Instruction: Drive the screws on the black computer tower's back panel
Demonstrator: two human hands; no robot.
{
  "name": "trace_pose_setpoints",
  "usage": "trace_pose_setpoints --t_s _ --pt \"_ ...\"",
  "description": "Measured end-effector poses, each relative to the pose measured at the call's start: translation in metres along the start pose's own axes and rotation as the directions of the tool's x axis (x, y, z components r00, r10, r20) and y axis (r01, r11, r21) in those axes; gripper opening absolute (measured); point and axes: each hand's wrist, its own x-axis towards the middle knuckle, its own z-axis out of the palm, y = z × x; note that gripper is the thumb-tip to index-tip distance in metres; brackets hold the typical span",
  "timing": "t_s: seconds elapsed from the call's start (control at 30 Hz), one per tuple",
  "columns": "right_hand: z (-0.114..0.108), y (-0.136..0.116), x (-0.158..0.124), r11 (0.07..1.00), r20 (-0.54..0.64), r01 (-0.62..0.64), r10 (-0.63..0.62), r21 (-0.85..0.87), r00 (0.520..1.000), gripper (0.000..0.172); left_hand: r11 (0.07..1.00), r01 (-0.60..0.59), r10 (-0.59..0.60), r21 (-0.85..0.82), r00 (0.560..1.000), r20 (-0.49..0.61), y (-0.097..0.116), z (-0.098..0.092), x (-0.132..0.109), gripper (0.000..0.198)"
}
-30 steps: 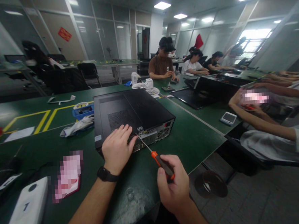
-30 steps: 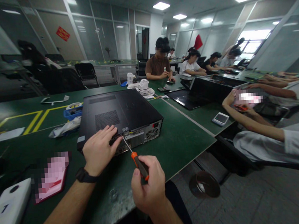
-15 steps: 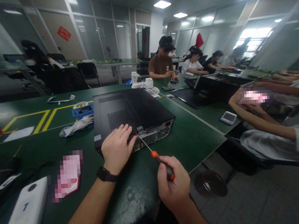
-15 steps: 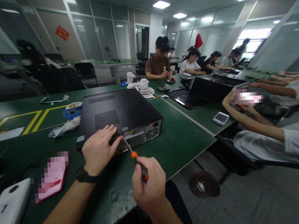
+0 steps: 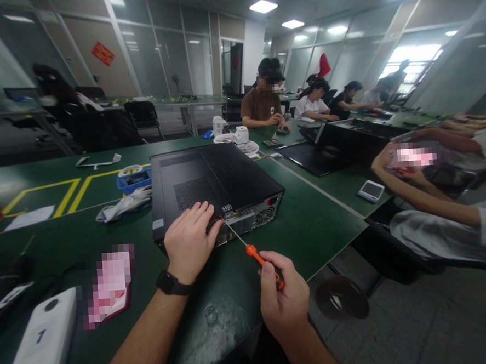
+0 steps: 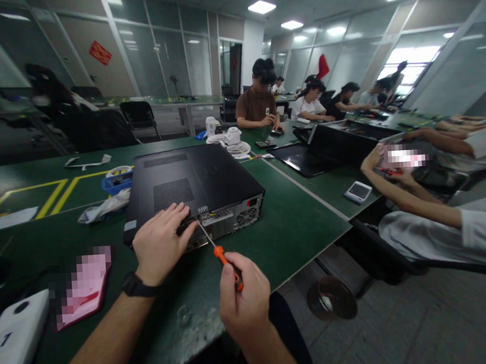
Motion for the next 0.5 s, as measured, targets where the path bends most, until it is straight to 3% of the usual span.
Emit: trace_pose_setpoints --t_s 0.33,0.5 --pt "0.0008 -0.0008 0.0010 1.000 -0.019 0.012 -0.012 -0.006 1.000 0.018 0.999 0.036 -0.035 -0.030 0.999 0.032 0.0000 0.0001 0.0004 0.034" --pt "-0.0016 -0.0025 0.0046 0.996 0.018 0.044 -0.046 0.083 0.999 0.021 0.999 0.025 -0.025 -0.027 1.000 0.020 0.0001 -0.0002 0.0005 0.034"
